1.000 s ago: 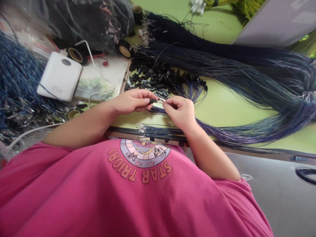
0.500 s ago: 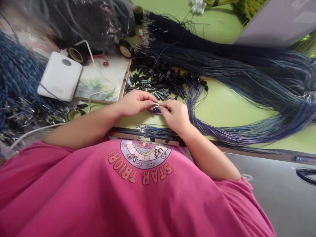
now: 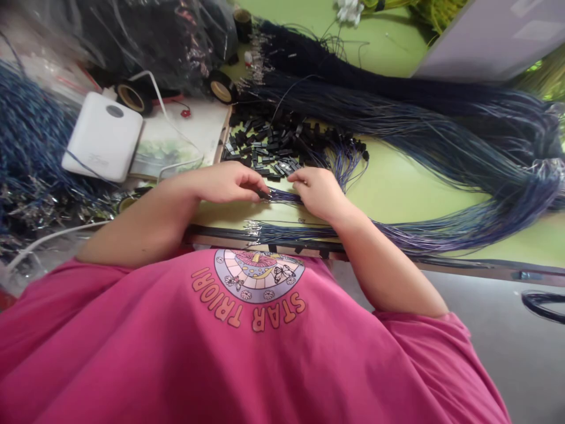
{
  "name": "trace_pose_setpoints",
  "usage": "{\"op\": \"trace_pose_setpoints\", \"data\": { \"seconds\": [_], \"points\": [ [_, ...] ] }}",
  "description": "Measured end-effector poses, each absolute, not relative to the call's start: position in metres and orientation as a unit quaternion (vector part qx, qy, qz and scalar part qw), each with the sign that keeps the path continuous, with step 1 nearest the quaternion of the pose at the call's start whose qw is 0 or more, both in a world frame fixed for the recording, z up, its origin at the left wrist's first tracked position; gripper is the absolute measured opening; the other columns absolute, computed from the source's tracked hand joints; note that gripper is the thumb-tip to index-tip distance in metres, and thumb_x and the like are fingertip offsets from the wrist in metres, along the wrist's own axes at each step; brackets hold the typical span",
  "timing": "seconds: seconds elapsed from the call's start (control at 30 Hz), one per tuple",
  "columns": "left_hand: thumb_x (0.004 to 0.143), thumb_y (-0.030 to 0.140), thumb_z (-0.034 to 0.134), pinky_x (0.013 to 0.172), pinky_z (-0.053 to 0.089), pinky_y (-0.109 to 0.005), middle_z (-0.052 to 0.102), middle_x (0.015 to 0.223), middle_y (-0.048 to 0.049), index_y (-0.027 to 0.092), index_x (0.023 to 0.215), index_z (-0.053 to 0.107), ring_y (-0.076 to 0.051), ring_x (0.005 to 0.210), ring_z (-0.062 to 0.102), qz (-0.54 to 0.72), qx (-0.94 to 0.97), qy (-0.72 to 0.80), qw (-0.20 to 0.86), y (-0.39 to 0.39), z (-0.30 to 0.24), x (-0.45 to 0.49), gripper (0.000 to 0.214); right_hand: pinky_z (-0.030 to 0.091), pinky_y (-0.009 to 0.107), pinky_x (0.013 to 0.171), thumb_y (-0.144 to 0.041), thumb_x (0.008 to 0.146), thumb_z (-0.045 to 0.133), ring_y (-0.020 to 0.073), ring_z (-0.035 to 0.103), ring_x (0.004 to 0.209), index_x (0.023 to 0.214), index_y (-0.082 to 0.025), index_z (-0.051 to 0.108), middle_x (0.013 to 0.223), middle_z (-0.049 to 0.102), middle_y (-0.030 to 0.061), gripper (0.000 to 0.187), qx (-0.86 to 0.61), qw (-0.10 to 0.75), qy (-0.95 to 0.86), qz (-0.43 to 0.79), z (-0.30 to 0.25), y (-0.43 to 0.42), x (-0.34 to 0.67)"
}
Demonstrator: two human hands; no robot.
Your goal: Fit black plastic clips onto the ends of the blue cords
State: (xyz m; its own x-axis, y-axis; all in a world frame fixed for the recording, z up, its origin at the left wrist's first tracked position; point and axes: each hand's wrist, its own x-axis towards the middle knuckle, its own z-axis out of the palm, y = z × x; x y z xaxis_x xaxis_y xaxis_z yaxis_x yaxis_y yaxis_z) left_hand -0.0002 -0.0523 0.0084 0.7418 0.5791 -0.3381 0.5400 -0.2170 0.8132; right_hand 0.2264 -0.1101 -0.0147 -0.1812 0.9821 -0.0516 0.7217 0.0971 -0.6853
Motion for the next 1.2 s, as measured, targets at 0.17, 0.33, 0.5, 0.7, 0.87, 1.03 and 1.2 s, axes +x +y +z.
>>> {"op": "trace_pose_setpoints", "data": {
  "seconds": [0.17,0.33,0.5,0.7,0.87,1.03,1.2],
  "points": [
    [0.072,0.016,0.067,0.075,0.044,-0.024,0.076,0.085,-0.0003,0.021,0.095,0.078,-0.013,0.076,0.065,0.032,0.770,0.362,0.525,-0.052,0.004,0.000,0.026,0.044,0.031,0.078,-0.019,0.080,0.061,0.0200,0.063,0.084,0.084,-0.017,0.078,0.087,0.071,0.0070,0.017,-0.566,0.100,-0.785,0.229,-0.023,-0.099,0.213],
    [0.073,0.018,0.067,0.076,0.046,-0.024,0.076,0.085,-0.0003,0.020,0.096,0.077,-0.013,0.077,0.066,0.041,0.747,0.363,0.554,-0.054,0.005,0.001,0.025,0.042,0.028,0.071,-0.018,0.074,0.064,0.0147,0.060,0.072,0.074,-0.017,0.076,0.076,0.070,0.0023,0.012,-0.590,0.201,-0.726,0.292,-0.024,-0.101,0.216],
    [0.071,0.015,0.069,0.075,0.044,-0.024,0.075,0.082,0.0013,0.020,0.091,0.077,-0.012,0.073,0.064,0.013,0.756,0.368,0.541,-0.056,0.014,0.001,0.022,0.041,0.027,0.068,-0.020,0.072,0.064,0.0140,0.059,0.068,0.072,-0.016,0.076,0.071,0.070,0.0009,0.013,-0.609,0.259,-0.687,0.300,-0.020,-0.104,0.220],
    [0.070,0.017,0.070,0.076,0.043,-0.025,0.075,0.080,0.0005,0.020,0.090,0.078,-0.013,0.072,0.063,-0.003,0.761,0.363,0.538,-0.055,0.013,0.000,0.022,0.042,0.029,0.071,-0.021,0.075,0.060,0.0168,0.061,0.072,0.078,-0.018,0.076,0.075,0.072,0.0019,0.017,-0.602,0.236,-0.721,0.249,-0.019,-0.107,0.218],
    [0.071,0.019,0.068,0.074,0.043,-0.024,0.075,0.082,0.0003,0.020,0.092,0.077,-0.013,0.072,0.064,-0.011,0.770,0.356,0.529,-0.055,0.012,0.000,0.022,0.041,0.031,0.072,-0.021,0.079,0.055,0.0200,0.063,0.077,0.084,-0.018,0.076,0.083,0.074,0.0049,0.021,-0.604,0.177,-0.754,0.187,-0.018,-0.109,0.217],
    [0.072,0.020,0.067,0.071,0.042,-0.023,0.075,0.080,0.0013,0.021,0.093,0.076,-0.012,0.071,0.063,-0.008,0.779,0.339,0.527,-0.055,0.012,0.000,0.022,0.039,0.032,0.072,-0.021,0.083,0.051,0.0213,0.062,0.077,0.091,-0.017,0.074,0.086,0.073,0.0079,0.025,-0.600,0.141,-0.770,0.166,-0.015,-0.109,0.215],
    [0.074,0.022,0.066,0.073,0.043,-0.024,0.075,0.081,0.0000,0.019,0.094,0.075,-0.012,0.073,0.065,-0.014,0.783,0.327,0.529,-0.054,0.011,-0.001,0.023,0.041,0.029,0.074,-0.022,0.080,0.057,0.0180,0.062,0.078,0.088,-0.017,0.076,0.086,0.074,0.0050,0.021,-0.578,0.185,-0.759,0.237,-0.018,-0.102,0.218]
  ]
}}
